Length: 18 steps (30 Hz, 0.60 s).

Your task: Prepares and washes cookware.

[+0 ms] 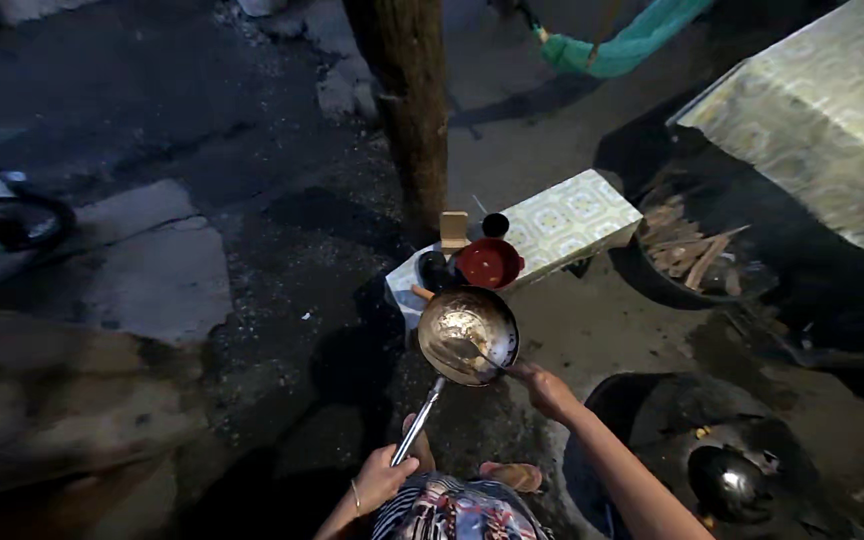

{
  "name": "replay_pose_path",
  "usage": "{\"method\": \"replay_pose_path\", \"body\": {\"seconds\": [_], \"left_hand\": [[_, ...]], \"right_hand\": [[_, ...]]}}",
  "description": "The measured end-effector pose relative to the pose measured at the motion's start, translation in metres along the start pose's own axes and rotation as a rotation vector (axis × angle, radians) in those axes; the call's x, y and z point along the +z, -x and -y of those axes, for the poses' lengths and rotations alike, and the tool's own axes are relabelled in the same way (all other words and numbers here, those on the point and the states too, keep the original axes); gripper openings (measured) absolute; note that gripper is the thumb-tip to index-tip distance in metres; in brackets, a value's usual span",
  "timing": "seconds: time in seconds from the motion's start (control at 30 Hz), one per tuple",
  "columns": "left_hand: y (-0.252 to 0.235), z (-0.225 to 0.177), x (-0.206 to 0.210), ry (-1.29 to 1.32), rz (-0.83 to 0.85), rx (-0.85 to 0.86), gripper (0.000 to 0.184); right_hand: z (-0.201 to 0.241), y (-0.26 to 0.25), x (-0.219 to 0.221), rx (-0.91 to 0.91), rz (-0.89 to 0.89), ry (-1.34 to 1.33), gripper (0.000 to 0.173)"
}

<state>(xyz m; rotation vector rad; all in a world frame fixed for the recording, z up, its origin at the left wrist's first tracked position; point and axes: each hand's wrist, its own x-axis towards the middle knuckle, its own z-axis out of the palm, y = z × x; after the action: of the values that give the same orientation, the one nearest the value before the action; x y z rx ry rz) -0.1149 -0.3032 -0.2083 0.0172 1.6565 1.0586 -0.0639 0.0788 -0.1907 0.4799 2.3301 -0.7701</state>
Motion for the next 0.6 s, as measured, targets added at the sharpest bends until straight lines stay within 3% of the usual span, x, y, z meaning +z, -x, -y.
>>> {"method": "replay_pose_path", "body": {"seconds": [0.27,0.6], "left_hand": [[0.012,0.011,-0.097,-0.056,-0.055,-0.026,0.025],[0.022,0.017,-0.153,-0.249,-0.047,-0.101,0.039]], "right_hand": [[0.089,-0.048,0.032,-0.068,0.094,-0.049,0.041],[0.128,-0.072,0.057,-0.198,0.154,-0.246,0.035]]}}
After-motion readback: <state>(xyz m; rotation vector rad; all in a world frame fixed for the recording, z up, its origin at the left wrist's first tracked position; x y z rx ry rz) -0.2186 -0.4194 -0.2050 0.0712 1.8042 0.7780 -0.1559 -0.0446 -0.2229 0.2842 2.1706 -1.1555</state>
